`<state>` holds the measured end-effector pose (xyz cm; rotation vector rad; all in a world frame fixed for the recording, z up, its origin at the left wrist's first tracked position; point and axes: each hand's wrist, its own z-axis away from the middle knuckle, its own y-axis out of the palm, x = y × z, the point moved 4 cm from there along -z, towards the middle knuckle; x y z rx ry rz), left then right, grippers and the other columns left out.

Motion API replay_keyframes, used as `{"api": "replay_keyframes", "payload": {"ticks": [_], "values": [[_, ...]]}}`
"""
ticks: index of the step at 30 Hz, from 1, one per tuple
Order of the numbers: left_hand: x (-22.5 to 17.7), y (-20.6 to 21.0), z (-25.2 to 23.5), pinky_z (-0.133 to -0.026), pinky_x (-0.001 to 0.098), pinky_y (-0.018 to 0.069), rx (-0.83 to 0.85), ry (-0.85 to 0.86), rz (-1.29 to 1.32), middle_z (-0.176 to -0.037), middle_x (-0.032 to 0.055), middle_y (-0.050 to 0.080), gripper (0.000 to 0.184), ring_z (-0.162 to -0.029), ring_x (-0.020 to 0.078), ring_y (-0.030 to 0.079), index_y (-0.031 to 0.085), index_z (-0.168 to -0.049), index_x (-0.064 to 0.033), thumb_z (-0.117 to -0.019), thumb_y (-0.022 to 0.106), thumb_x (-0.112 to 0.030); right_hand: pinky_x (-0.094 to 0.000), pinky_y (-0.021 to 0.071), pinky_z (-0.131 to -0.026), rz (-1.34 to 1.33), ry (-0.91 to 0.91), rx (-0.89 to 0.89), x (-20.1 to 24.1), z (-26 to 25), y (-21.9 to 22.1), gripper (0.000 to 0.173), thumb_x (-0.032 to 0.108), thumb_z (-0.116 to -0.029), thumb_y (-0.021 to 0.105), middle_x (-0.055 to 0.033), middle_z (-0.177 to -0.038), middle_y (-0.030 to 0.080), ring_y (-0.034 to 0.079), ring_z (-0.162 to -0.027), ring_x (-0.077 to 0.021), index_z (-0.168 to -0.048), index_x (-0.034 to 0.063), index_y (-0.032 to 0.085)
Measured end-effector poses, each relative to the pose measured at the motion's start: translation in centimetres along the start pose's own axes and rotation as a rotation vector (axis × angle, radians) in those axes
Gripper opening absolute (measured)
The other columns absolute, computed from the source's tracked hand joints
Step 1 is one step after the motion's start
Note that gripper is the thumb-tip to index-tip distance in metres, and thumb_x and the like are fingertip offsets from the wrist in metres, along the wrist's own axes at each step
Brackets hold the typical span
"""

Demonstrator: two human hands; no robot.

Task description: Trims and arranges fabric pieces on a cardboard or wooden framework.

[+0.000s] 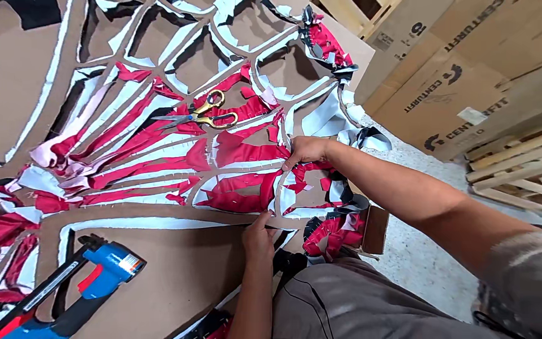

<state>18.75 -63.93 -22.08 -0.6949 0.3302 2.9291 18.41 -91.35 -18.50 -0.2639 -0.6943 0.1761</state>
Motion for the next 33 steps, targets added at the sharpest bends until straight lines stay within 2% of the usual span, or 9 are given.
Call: {"api": "replay_keyframes", "payload": {"ticks": [6, 10, 13, 16, 19, 23, 26, 29, 33], "values": [[-0.1, -0.8, -0.5, -0.079, 0.0435, 0.0634, 0.108, -0.089, -0.085, -0.105, 0.0222, 0.072, 0.028, -0.089, 0.0303, 0.074, 0.066, -0.117, 0.0077, -0.0965, 0.069, -0.011, -0.046, 0.0571, -0.085, 0.035, 0.057, 0.042, -0.3, -0.4, 0.1, 0.047, 0.027, -0.0813, 0.087, -0.0125, -0.098, 0.072, 0.07, -0.09, -0.0218, -0.114, 0.0003, 0.065], [-0.4, -1.3, -0.6, -0.081, 0.0419, 0.0636, 0.14, -0.099, -0.125, -0.105, 0.0218, 0.073, 0.031, -0.089, 0.0293, 0.074, 0.064, -0.119, 0.0087, -0.0984, 0.068, -0.014, -0.0478, 0.0577, -0.087, -0.019, 0.027, 0.047, -0.8, -0.8, 0.4, 0.047, 0.023, -0.0823, 0.086, -0.014, -0.101, 0.072, 0.071, -0.093, -0.0232, -0.118, 0.0003, 0.066], [-3.0, -3.3, -0.7, -0.08, 0.0425, 0.062, 0.013, 0.081, -0.077, -0.105, 0.0174, 0.073, 0.038, -0.091, 0.026, 0.072, 0.063, -0.12, 0.0061, -0.0958, 0.073, -0.021, -0.0471, 0.0581, -0.087, -0.048, -0.003, 0.03, -1.1, -1.1, 0.4, 0.046, 0.023, -0.0812, 0.086, -0.0127, -0.099, 0.073, 0.071, -0.091, -0.0222, -0.117, 0.0008, 0.066], [-7.7, -6.2, -1.7, -0.093, 0.048, 0.0575, -0.208, 0.322, -0.001, -0.122, 0.0155, 0.068, 0.051, -0.11, 0.0258, 0.067, 0.057, -0.133, 0.0001, -0.0967, 0.072, -0.031, -0.0462, 0.058, -0.088, -0.072, -0.001, 0.032, -1.3, -1.1, 0.4, 0.05, 0.022, -0.0804, 0.087, -0.0126, -0.101, 0.073, 0.071, -0.093, -0.0221, -0.119, 0.0011, 0.065], [-11.4, -7.4, -3.6, -0.096, 0.0478, 0.0581, -0.345, 0.48, 0.081, -0.117, 0.0148, 0.071, 0.048, -0.11, 0.0252, 0.069, 0.062, -0.127, 0.0008, -0.0937, 0.076, -0.031, -0.0451, 0.0584, -0.088, -0.096, -0.017, 0.036, -1.2, -1.1, 0.5, 0.049, 0.02, -0.0801, 0.087, -0.0121, -0.102, 0.073, 0.071, -0.093, -0.0215, -0.12, 0.0016, 0.065], [-12.3, -7.7, -5.7, -0.093, 0.0513, 0.0595, -0.252, 0.43, 0.161, -0.119, 0.0161, 0.071, 0.049, -0.109, 0.0282, 0.07, 0.06, -0.13, 0.0007, -0.0887, 0.08, -0.016, -0.0442, 0.0591, -0.085, -0.068, -0.01, 0.024, -1.3, -1.3, 0.5, 0.048, 0.024, -0.0795, 0.088, -0.0112, -0.098, 0.073, 0.072, -0.09, -0.0205, -0.116, 0.002, 0.066], [-12.2, -8.2, -6.4, -0.094, 0.0508, 0.0589, -0.188, 0.392, 0.163, -0.119, 0.0163, 0.07, 0.047, -0.11, 0.0277, 0.069, 0.06, -0.129, 0.0017, -0.09, 0.079, -0.016, -0.0454, 0.0586, -0.087, -0.038, -0.002, 0.026, -1.3, -1.4, 0.4, 0.049, 0.025, -0.0801, 0.087, -0.0114, -0.1, 0.074, 0.072, -0.092, -0.0213, -0.118, 0.0025, 0.066], [-12.2, -8.0, -6.3, -0.091, 0.0494, 0.0591, -0.219, 0.41, 0.147, -0.114, 0.0159, 0.071, 0.039, -0.106, 0.0264, 0.07, 0.062, -0.122, 0.0028, -0.0921, 0.077, -0.017, -0.045, 0.0582, -0.088, -0.053, -0.014, 0.034, -1.4, -1.6, 0.7, 0.05, 0.023, -0.081, 0.087, -0.0117, -0.102, 0.073, 0.071, -0.094, -0.0209, -0.121, 0.0026, 0.065], [-11.7, -7.1, -5.7, -0.091, 0.0497, 0.0596, -0.248, 0.419, 0.131, -0.113, 0.0152, 0.072, 0.042, -0.106, 0.0267, 0.07, 0.062, -0.125, 0.0003, -0.0958, 0.073, -0.028, -0.0413, 0.0595, -0.087, -0.152, -0.024, 0.05, -1.5, -1.7, 1.0, 0.051, 0.016, -0.0799, 0.087, -0.0108, -0.103, 0.073, 0.072, -0.092, -0.019, -0.123, 0.0022, 0.063]]}}
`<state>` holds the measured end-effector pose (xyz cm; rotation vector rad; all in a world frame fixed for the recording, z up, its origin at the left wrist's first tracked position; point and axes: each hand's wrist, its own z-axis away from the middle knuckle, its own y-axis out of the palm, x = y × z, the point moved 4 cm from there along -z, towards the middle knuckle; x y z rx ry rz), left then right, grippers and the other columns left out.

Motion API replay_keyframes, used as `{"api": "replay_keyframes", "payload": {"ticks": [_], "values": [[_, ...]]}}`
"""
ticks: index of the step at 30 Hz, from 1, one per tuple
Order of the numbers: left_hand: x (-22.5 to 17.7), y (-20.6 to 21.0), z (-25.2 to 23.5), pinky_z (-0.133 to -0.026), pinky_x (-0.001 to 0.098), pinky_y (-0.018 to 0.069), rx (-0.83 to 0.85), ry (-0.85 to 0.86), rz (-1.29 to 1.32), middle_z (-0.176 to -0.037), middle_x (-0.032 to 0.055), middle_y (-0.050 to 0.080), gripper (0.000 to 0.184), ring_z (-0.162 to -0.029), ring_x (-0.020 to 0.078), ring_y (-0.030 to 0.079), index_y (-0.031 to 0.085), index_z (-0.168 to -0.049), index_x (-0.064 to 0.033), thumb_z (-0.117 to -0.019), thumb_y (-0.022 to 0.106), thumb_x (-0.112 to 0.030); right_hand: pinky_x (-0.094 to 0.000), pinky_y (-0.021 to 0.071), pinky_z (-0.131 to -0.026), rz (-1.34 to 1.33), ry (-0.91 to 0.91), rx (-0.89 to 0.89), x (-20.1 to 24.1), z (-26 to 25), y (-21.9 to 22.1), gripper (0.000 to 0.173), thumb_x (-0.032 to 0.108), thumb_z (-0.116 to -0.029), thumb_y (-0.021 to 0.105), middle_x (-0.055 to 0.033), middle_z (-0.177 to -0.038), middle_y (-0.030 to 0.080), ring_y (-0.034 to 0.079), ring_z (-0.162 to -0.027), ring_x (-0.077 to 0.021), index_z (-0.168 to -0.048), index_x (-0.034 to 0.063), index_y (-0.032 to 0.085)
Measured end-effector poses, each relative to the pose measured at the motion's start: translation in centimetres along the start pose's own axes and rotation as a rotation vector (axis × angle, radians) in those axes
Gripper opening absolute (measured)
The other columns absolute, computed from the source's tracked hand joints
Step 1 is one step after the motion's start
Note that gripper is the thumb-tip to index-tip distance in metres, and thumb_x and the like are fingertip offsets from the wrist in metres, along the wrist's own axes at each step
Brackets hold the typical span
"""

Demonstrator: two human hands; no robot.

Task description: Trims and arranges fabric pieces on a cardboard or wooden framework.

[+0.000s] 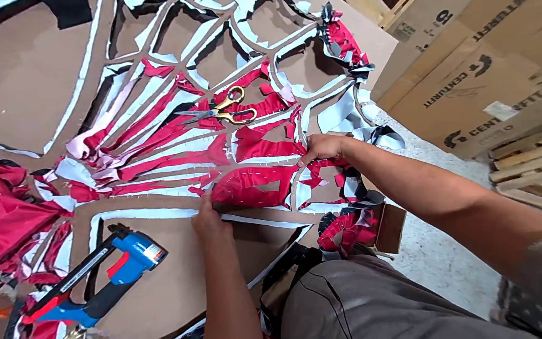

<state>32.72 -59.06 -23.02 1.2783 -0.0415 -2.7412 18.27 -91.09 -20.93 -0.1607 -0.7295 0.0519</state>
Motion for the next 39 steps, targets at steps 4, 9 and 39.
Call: {"api": "replay_keyframes", "payload": {"ticks": [4, 9, 39], "values": [[0.3, -0.5, 1.2, -0.104, 0.0496, 0.053, 0.244, -0.085, 0.123, -0.132, 0.0063, 0.065, 0.043, -0.124, 0.0216, 0.062, 0.056, -0.139, -0.014, -0.106, 0.053, -0.041, -0.0405, 0.0598, -0.087, -0.011, -0.011, 0.026, 0.0, 0.0, -0.4, 0.051, 0.015, -0.0806, 0.086, -0.0103, -0.103, 0.073, 0.072, -0.092, -0.0179, -0.123, 0.0023, 0.062], [0.0, -0.4, 1.2, -0.096, 0.0523, 0.0564, 0.216, -0.201, 0.153, -0.121, 0.0112, 0.069, 0.034, -0.114, 0.0254, 0.067, 0.059, -0.131, -0.0078, -0.0988, 0.064, -0.017, -0.0397, 0.0608, -0.084, -0.045, 0.01, 0.047, 0.9, 0.7, -0.4, 0.049, 0.013, -0.0809, 0.085, -0.011, -0.102, 0.073, 0.072, -0.089, -0.0185, -0.123, 0.0024, 0.062], [2.1, 1.6, 4.5, -0.085, 0.0513, 0.0557, -0.164, 0.017, -0.24, -0.104, 0.0184, 0.069, 0.046, -0.098, 0.0294, 0.066, 0.066, -0.108, 0.005, -0.0822, 0.087, -0.025, -0.048, 0.0571, -0.087, 0.285, 0.095, 0.042, 3.1, 3.3, -1.4, 0.051, 0.035, -0.0863, 0.083, -0.0135, -0.1, 0.072, 0.07, -0.091, -0.0229, -0.121, 0.0015, 0.066]]}}
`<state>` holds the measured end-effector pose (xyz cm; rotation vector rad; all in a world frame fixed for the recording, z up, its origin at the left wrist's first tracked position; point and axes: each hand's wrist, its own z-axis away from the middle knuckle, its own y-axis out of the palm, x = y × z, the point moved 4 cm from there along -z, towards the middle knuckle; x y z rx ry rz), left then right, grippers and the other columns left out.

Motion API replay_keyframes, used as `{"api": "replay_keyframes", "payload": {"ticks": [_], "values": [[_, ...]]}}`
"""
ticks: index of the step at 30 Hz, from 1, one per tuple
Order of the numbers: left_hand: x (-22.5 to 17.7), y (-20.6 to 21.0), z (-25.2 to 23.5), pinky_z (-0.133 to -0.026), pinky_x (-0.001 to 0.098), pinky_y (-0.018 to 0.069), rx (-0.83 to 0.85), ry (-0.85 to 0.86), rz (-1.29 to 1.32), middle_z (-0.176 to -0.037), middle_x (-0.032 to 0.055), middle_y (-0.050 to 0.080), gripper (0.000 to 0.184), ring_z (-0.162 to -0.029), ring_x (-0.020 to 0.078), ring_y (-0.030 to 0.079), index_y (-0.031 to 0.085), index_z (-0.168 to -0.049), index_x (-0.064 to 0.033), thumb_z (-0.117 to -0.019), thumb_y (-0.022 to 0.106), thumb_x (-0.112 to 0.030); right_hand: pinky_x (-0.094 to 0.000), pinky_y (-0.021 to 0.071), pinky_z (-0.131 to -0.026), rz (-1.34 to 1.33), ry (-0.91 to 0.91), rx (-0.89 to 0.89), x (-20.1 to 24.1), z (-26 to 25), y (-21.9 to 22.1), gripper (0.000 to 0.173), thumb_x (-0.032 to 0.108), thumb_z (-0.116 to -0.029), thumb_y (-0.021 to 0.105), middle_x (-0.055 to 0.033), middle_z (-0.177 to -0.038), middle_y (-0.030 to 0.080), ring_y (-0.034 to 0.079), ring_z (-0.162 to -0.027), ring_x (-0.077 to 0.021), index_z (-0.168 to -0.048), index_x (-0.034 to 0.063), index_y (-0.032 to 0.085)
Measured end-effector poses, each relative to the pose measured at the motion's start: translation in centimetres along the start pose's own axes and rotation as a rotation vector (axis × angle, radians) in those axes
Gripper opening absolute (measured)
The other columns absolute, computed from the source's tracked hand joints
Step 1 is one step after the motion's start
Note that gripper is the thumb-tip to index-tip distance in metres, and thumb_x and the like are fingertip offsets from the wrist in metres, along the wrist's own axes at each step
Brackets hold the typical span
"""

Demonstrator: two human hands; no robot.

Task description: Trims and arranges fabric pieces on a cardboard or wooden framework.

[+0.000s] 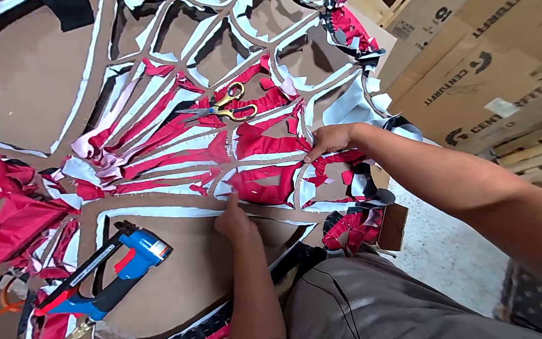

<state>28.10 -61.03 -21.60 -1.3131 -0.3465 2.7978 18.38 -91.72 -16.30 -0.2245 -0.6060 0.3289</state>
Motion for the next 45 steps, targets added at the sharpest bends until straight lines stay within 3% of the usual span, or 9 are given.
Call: {"api": "replay_keyframes", "payload": {"ticks": [5, 9, 13, 17, 23, 27, 35, 39, 45], "values": [[-0.9, -1.0, -2.5, -0.097, 0.0512, 0.0543, 0.04, -0.008, -0.001, -0.124, 0.0178, 0.067, 0.059, -0.116, 0.0287, 0.064, 0.059, -0.129, 0.0024, -0.0815, 0.087, -0.019, -0.0397, 0.0596, -0.082, -0.227, 0.072, 0.047, -1.0, -0.8, 0.6, 0.046, 0.032, -0.0889, 0.079, -0.011, -0.097, 0.072, 0.071, -0.086, -0.0182, -0.119, 0.0012, 0.064], [-1.0, -1.1, -2.2, -0.097, 0.0521, 0.055, 0.069, -0.027, 0.006, -0.121, 0.0169, 0.068, 0.054, -0.115, 0.0283, 0.065, 0.062, -0.125, 0.0025, -0.0825, 0.087, -0.019, -0.0412, 0.0577, -0.087, -0.259, 0.09, 0.089, -1.8, -2.6, 0.1, 0.054, 0.04, -0.0887, 0.078, -0.0111, -0.103, 0.072, 0.07, -0.092, -0.0179, -0.122, 0.0004, 0.064], [0.4, -1.3, -0.4, -0.1, 0.0521, 0.0547, 0.178, -0.1, 0.024, -0.125, 0.0146, 0.068, 0.055, -0.12, 0.0266, 0.064, 0.063, -0.127, 0.0001, -0.0867, 0.084, -0.031, -0.0375, 0.059, -0.087, -0.361, 0.011, 0.102, -1.9, -3.2, 0.7, 0.046, 0.029, -0.089, 0.079, -0.0091, -0.104, 0.072, 0.071, -0.093, -0.0154, -0.122, 0.0015, 0.063], [3.0, 0.8, 3.3, -0.09, 0.0502, 0.0588, 0.311, -0.227, 0.072, -0.12, 0.0162, 0.069, 0.054, -0.11, 0.0285, 0.068, 0.062, -0.128, -0.0012, -0.0882, 0.082, -0.031, -0.0353, 0.0595, -0.087, -0.399, -0.049, 0.143, -2.1, -4.2, 0.2, 0.043, 0.02, -0.0883, 0.078, -0.0063, -0.104, 0.072, 0.071, -0.093, -0.0136, -0.123, 0.0029, 0.061], [6.9, 2.1, 6.8, -0.086, 0.045, 0.0604, 0.441, -0.354, 0.248, -0.113, 0.0153, 0.071, 0.039, -0.101, 0.0263, 0.071, 0.064, -0.125, -0.0006, -0.0962, 0.073, -0.025, -0.034, 0.0605, -0.088, -0.53, -0.135, 0.162, -1.9, -4.3, 1.2, 0.041, 0.007, -0.0866, 0.076, -0.0051, -0.104, 0.073, 0.072, -0.093, -0.0129, -0.124, 0.0041, 0.059], [6.8, 3.0, 7.2, -0.091, 0.048, 0.0598, 0.388, -0.299, 0.298, -0.116, 0.0167, 0.071, 0.036, -0.106, 0.0277, 0.07, 0.065, -0.121, 0.0022, -0.0914, 0.077, -0.014, -0.0354, 0.0601, -0.084, -0.476, -0.096, 0.118, -2.0, -4.0, 1.2, 0.037, 0.011, -0.0859, 0.077, -0.0067, -0.1, 0.073, 0.071, -0.09, -0.0138, -0.118, 0.0022, 0.062], [6.9, 2.4, 7.0, -0.074, 0.0406, 0.0614, 0.421, -0.345, 0.177, -0.104, 0.0172, 0.071, 0.024, -0.088, 0.0251, 0.071, 0.066, -0.114, 0.0036, -0.0949, 0.071, -0.01, -0.0345, 0.0597, -0.083, -0.455, -0.064, 0.141, -1.8, -4.2, 1.2, 0.036, 0.017, -0.0897, 0.077, -0.0074, -0.1, 0.073, 0.071, -0.09, -0.014, -0.119, 0.002, 0.062], [6.9, 2.1, 7.0, -0.079, 0.0422, 0.0623, 0.457, -0.381, 0.13, -0.106, 0.019, 0.071, 0.025, -0.092, 0.027, 0.072, 0.065, -0.115, 0.0055, -0.0955, 0.07, -0.009, -0.036, 0.0598, -0.084, -0.413, -0.062, 0.186, -2.1, -4.3, 1.1, 0.04, 0.01, -0.0866, 0.078, -0.0095, -0.103, 0.072, 0.071, -0.092, -0.0155, -0.122, 0.0009, 0.061], [6.5, 2.0, 6.7, -0.073, 0.041, 0.0631, 0.438, -0.394, 0.083, -0.103, 0.019, 0.071, 0.027, -0.085, 0.027, 0.073, 0.065, -0.117, 0.0052, -0.0957, 0.07, -0.01, -0.0335, 0.0595, -0.085, -0.445, -0.084, 0.216, -1.9, -3.8, 1.0, 0.038, 0.005, -0.0887, 0.075, -0.0079, -0.106, 0.071, 0.07, -0.093, -0.0132, -0.123, 0.0027, 0.06]]}}
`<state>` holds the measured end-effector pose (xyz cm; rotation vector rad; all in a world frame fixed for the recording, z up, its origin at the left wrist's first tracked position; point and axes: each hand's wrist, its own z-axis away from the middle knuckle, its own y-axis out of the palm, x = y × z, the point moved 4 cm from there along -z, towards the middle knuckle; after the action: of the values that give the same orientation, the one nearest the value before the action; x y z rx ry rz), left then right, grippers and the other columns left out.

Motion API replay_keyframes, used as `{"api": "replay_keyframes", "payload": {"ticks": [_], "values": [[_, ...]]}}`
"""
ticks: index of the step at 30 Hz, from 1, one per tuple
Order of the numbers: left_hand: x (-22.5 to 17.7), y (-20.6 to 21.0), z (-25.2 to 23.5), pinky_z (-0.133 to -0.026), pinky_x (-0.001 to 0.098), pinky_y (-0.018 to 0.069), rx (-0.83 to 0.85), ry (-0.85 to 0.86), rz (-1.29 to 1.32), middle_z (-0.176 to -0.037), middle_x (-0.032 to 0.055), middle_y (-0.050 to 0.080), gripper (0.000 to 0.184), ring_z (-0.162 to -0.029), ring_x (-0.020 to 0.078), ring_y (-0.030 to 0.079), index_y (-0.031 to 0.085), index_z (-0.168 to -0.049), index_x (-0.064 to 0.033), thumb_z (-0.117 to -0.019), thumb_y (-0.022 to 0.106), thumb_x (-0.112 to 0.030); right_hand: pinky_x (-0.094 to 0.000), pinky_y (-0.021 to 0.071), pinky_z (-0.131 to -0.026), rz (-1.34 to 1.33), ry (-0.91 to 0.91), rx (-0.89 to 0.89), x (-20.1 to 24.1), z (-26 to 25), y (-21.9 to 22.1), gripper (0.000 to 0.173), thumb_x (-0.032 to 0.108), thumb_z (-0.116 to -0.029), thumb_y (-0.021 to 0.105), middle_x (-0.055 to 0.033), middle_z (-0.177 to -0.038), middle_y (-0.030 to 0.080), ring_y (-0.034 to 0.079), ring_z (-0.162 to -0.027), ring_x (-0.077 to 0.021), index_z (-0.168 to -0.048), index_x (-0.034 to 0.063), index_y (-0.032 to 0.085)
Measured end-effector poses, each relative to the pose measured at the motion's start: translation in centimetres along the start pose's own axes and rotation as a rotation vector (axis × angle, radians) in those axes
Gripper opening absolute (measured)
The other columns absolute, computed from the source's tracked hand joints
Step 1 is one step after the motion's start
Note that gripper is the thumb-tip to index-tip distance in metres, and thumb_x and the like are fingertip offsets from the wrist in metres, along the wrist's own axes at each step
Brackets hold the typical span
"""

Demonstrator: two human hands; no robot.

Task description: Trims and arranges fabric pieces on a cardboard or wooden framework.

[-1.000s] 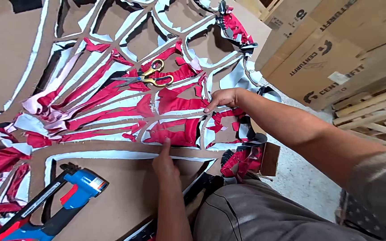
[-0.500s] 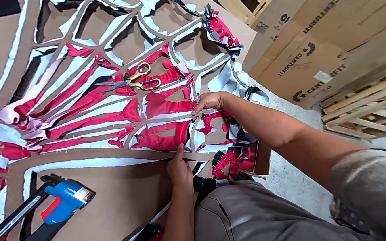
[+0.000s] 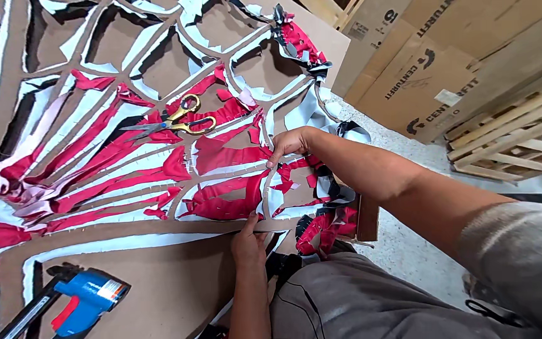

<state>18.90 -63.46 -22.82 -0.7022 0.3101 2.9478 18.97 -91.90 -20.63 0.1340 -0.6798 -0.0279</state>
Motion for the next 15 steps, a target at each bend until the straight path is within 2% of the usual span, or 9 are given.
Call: {"api": "replay_keyframes", "payload": {"ticks": [4, 9, 15], "values": [[0.02, 0.14, -0.21, -0.071, 0.0408, 0.0631, 0.036, 0.009, 0.02, -0.1, 0.0189, 0.071, 0.024, -0.082, 0.0258, 0.072, 0.064, -0.117, 0.0056, -0.0989, 0.065, -0.01, -0.0322, 0.0577, -0.091, -0.035, -0.031, -0.059, -0.38, 0.15, -0.04, 0.044, 0.013, -0.0934, 0.074, -0.0086, -0.112, 0.07, 0.07, -0.099, -0.0123, -0.132, 0.0017, 0.056], [-0.18, -0.18, -0.07, -0.07, 0.0384, 0.0627, 0.054, -0.081, -0.069, -0.096, 0.0179, 0.072, 0.024, -0.078, 0.0246, 0.072, 0.066, -0.114, 0.0046, -0.099, 0.066, -0.014, -0.0331, 0.0595, -0.087, -0.01, -0.012, -0.059, -0.54, -0.05, 0.28, 0.038, 0.015, -0.0921, 0.075, -0.008, -0.106, 0.072, 0.071, -0.095, -0.0131, -0.124, 0.0014, 0.06], [-0.46, -0.27, 0.18, -0.075, 0.0408, 0.063, 0.078, -0.122, -0.169, -0.099, 0.0184, 0.073, 0.028, -0.083, 0.027, 0.073, 0.068, -0.115, 0.0036, -0.0983, 0.069, -0.018, -0.0358, 0.0603, -0.085, 0.02, 0.021, -0.071, -0.72, -0.45, 0.27, 0.037, 0.015, -0.0874, 0.079, -0.0088, -0.102, 0.073, 0.072, -0.091, -0.0153, -0.118, 0.0004, 0.063]]}}
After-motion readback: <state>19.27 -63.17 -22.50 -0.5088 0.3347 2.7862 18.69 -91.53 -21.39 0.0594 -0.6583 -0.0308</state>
